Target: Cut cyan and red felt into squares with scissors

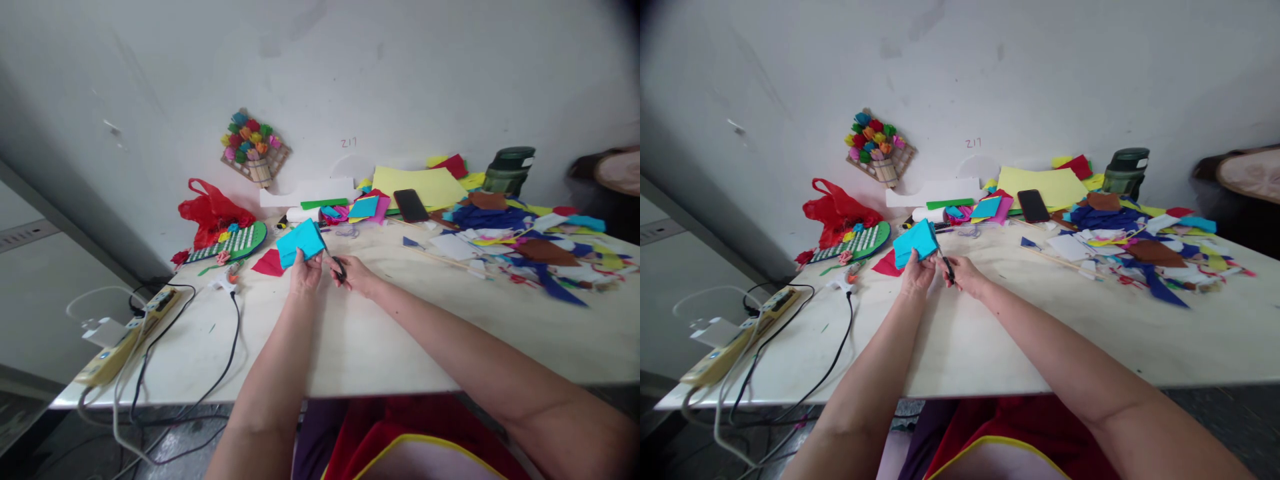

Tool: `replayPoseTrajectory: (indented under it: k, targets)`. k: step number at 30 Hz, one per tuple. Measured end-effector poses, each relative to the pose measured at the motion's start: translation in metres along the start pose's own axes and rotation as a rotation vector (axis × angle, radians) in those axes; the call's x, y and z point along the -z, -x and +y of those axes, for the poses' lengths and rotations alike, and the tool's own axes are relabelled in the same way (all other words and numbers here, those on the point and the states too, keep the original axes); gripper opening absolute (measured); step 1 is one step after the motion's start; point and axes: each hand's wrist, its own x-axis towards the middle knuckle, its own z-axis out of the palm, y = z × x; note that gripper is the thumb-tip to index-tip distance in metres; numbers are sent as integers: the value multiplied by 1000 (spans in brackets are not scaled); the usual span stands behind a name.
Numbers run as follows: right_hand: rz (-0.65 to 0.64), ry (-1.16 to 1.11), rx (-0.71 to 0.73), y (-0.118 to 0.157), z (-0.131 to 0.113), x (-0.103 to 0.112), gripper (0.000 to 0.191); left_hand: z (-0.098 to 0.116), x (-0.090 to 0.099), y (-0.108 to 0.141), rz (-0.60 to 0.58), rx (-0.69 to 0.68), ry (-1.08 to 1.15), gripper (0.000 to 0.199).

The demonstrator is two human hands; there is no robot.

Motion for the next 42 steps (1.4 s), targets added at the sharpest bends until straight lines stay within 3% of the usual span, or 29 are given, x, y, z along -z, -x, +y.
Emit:
replayPoseTrajectory:
  k: [7,18,37,42]
  targets:
    - [-21,5,9,-1,0,4,33,-6,5,-5,-46,-60,27,32]
    - [24,64,-9,-1,-3,6,36,-12,7,-8,-60,-32,3,32]
    - [159,173,155,-12,12,3,34,-13,5,-8,-41,-21,17,33]
    - [184,202,140,-10,8,-1,32,-13,4,-5,-48,-14,1,34]
